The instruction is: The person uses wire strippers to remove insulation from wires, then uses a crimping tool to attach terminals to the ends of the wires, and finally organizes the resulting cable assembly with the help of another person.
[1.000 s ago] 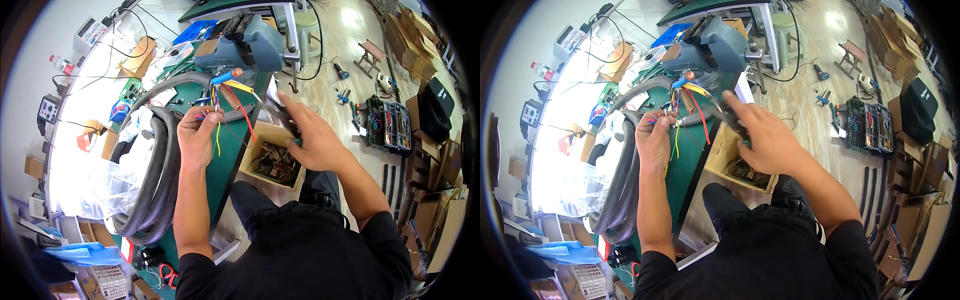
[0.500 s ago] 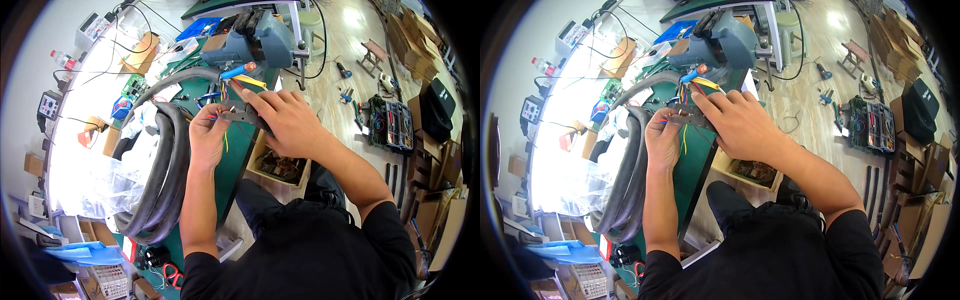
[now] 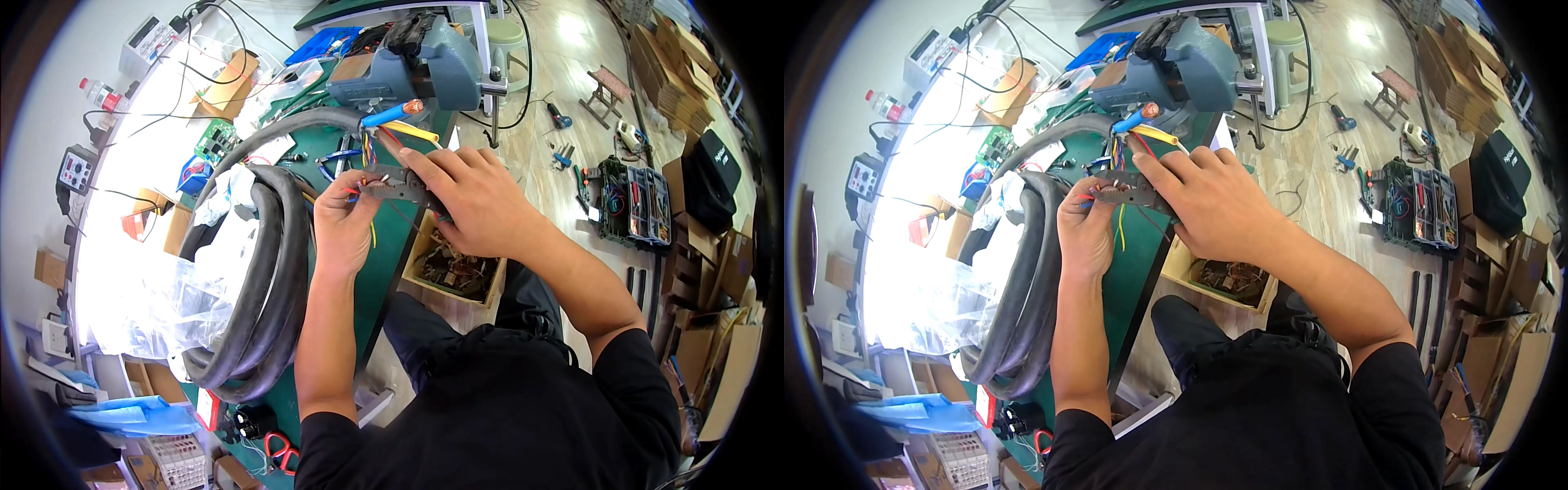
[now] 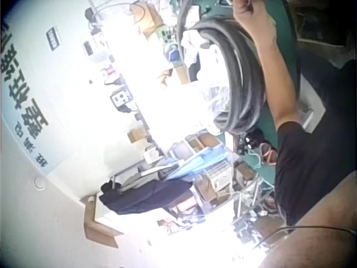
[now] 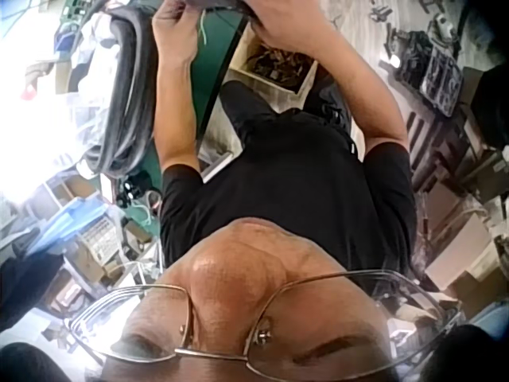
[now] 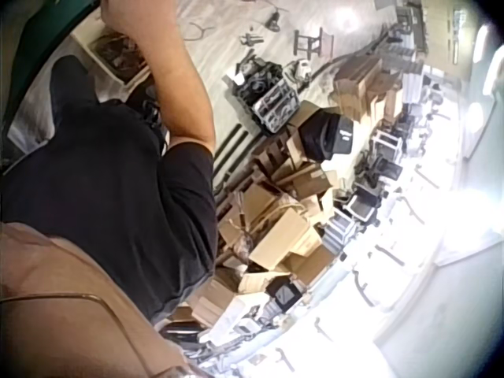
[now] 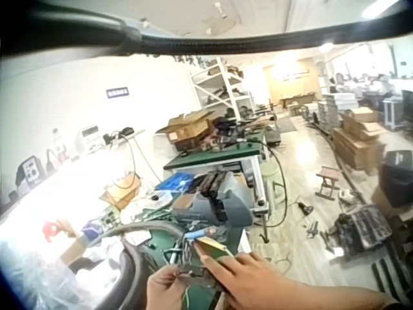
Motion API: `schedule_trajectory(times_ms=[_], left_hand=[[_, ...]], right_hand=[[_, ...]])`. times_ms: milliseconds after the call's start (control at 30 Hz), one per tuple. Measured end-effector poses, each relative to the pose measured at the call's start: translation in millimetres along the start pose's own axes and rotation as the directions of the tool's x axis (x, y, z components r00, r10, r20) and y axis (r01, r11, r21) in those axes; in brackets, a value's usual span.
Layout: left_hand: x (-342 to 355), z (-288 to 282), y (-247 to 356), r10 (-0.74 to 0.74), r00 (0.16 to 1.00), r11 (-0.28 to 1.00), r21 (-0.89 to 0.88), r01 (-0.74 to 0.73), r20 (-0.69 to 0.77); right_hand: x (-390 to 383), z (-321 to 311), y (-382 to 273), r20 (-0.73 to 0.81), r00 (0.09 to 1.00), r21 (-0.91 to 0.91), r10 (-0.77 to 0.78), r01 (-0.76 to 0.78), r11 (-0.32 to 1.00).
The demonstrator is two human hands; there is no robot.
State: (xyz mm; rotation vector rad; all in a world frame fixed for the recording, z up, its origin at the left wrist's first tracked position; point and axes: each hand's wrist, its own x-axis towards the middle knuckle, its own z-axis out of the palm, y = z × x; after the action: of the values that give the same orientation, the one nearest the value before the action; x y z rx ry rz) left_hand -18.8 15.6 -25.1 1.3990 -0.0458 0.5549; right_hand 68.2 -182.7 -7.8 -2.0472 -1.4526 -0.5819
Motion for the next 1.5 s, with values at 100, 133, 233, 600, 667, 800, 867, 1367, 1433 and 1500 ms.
schedule_trajectory(times_ms=[100,133,233,600,667,800,867,1367,1433,1500], left_hand=[[-1,1,0,0.004,1.000,1.000,-0.012,-0.004,-0.004],[0,1,1,0.003,1.000,1.000,-0.002,-0.003,0.001],[-1,1,3,-0.005,1.000,1.000,0.023,0.005,0.006],[-1,5,6,-0.038,0.999,0.998,0.047,0.040,-0.026],[0,4,5,-0.024,1.000,0.999,0.048,0.024,-0.005],[-1,5,6,-0.015,1.000,0.994,0.109,0.014,0.013],[-1,8,11,0.008,1.000,0.966,0.258,-0.013,0.021],[15,8,19,-0.056,0.984,0.982,0.190,0.023,0.168],[17,8,17,-0.060,0.986,0.986,0.160,0.034,0.159],[17,3,15,-0.086,0.987,0.986,0.156,0.064,0.136]], right_hand=[[1,-1,-1,0.030,1.000,0.002,0.007,-0.007,1.000],[2,-2,-1,0.038,0.999,0.002,0.009,-0.009,1.000],[2,-1,0,0.042,0.999,0.003,0.007,-0.007,1.000],[2,-1,0,0.130,0.990,0.071,0.055,-0.064,0.995],[2,-1,0,0.132,0.990,0.081,0.054,-0.065,0.995],[1,1,-1,0.167,0.982,0.078,0.085,-0.100,0.992],[-1,2,0,0.169,0.982,0.082,0.087,-0.102,0.991],[5,-1,-10,0.189,0.955,0.219,0.231,-0.270,0.938],[5,5,-16,0.174,0.944,0.225,0.280,-0.315,0.922],[5,7,-21,0.159,0.941,0.230,0.299,-0.330,0.915]])
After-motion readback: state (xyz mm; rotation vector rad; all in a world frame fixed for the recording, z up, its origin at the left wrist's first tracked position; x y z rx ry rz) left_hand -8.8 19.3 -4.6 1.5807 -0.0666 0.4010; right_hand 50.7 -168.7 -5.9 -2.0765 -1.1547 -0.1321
